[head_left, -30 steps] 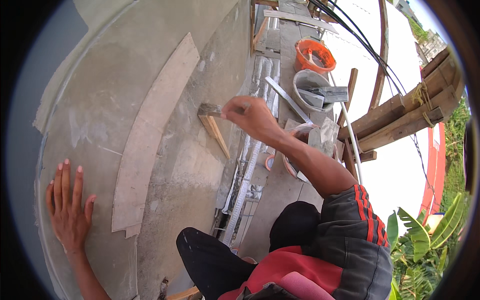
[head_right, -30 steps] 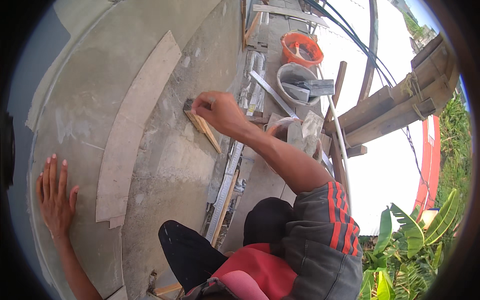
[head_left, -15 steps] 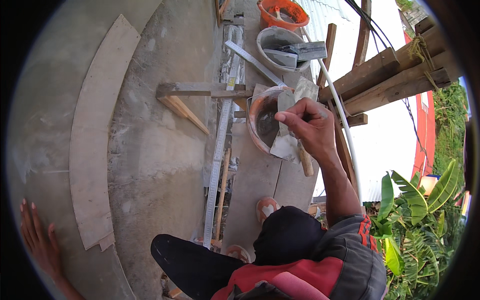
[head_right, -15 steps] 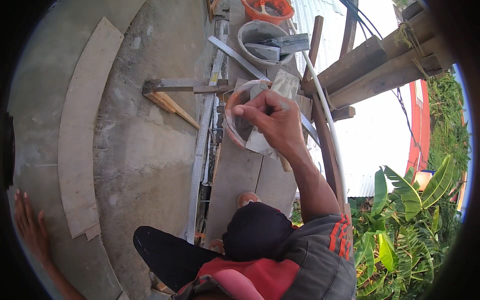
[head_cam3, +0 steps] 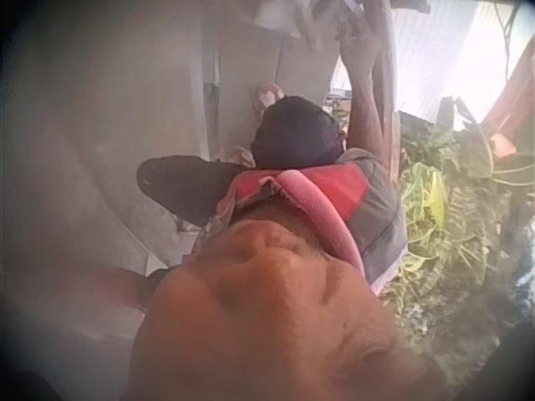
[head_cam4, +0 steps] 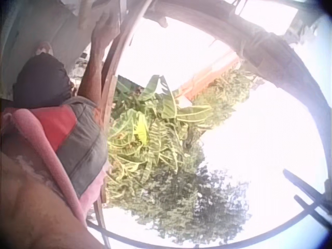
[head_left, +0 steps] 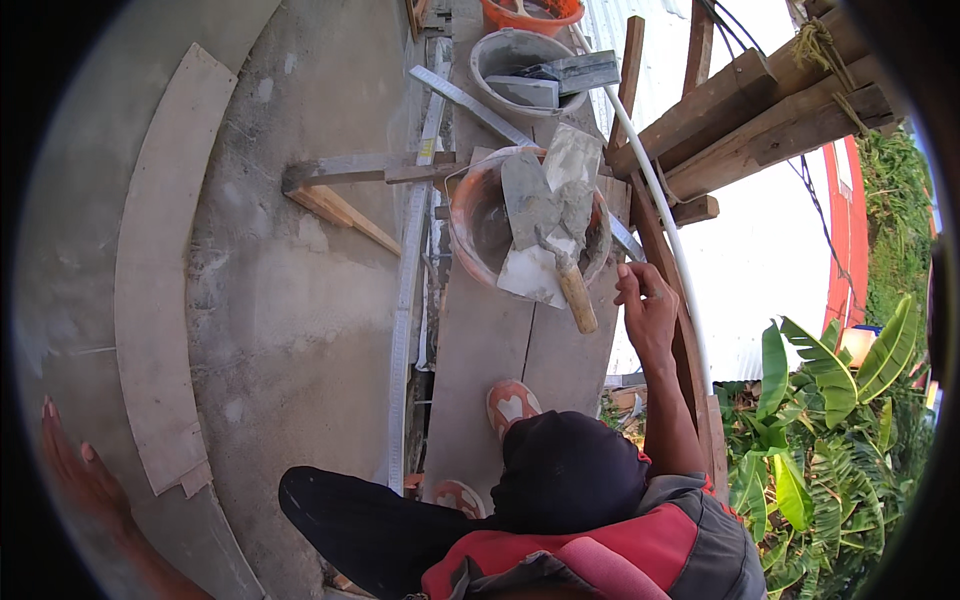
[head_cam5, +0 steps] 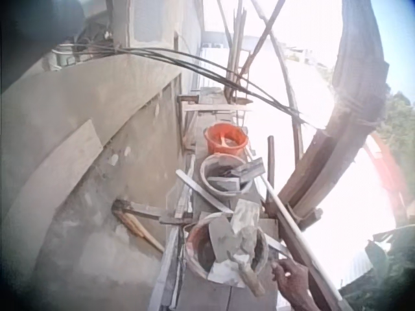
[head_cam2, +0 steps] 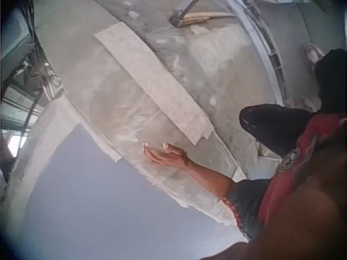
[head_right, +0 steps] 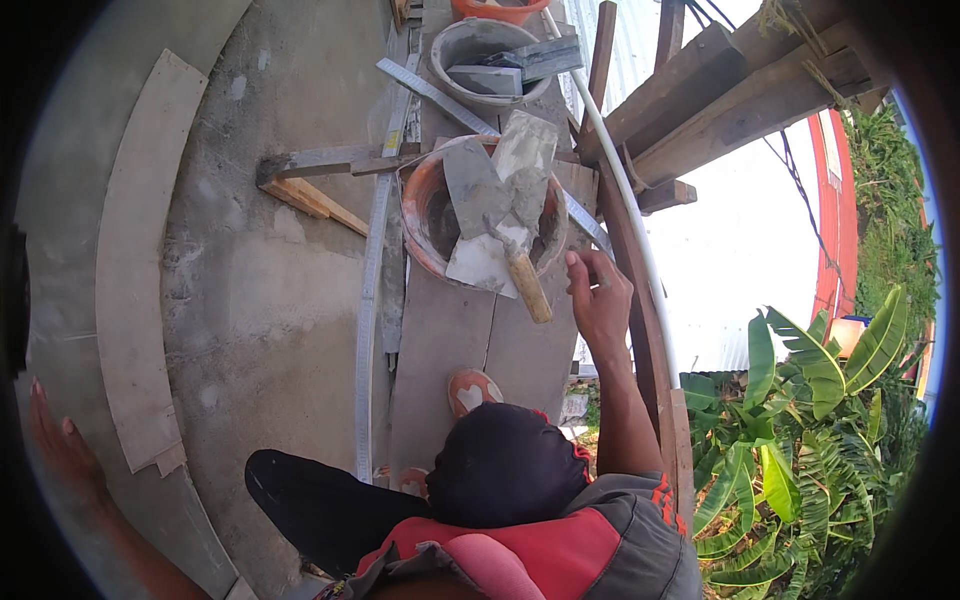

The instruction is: The person uses pliers to remove small protrusions from a concrete wall, then applies and smooths plaster with a trowel. The person repeatedly scoops plaster from a bucket and spreads it over the wall surface, smoothing the edges and filling gaps.

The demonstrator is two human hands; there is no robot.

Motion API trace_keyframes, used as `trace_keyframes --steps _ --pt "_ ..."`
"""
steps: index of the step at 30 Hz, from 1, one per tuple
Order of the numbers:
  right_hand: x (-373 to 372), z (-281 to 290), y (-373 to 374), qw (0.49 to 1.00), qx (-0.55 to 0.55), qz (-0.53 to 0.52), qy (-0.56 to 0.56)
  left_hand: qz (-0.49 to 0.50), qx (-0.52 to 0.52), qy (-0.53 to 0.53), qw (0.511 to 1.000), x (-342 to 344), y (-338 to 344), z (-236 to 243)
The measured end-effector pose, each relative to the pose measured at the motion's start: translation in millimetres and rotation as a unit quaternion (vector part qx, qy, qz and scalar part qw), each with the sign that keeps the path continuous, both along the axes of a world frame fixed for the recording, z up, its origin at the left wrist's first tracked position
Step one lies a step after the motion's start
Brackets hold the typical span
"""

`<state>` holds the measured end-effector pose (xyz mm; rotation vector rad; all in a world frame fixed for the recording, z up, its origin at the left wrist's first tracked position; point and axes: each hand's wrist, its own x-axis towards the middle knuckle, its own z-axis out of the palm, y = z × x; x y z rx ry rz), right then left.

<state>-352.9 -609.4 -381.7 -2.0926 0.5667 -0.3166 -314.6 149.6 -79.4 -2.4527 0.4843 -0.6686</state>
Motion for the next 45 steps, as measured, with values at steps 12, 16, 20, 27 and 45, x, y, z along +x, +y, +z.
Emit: trace_keyframes --steps 12,16,20,27,45 --pt "7 -12 37 0.978 -0.179 0.107 -0.025 -0.208 -0.468 0.437 0.74 14 -385 -258" --pt "-3 28 17 0.988 0.125 0.01 0.095 -0.188 -0.574 0.442 0.663 8 -435 -304" --pt "-17 20 -20 0.984 -0.139 -0.001 0.114 -0.16 -0.592 0.424 0.666 2 -466 -324" --pt "-31 12 -28 0.969 -0.183 0.047 0.161 -0.194 -0.585 0.387 0.686 1 -482 -329" --pt "-44 -18 7 0.964 0.144 0.025 0.222 -0.196 -0.643 0.389 0.63 0 -487 -356"
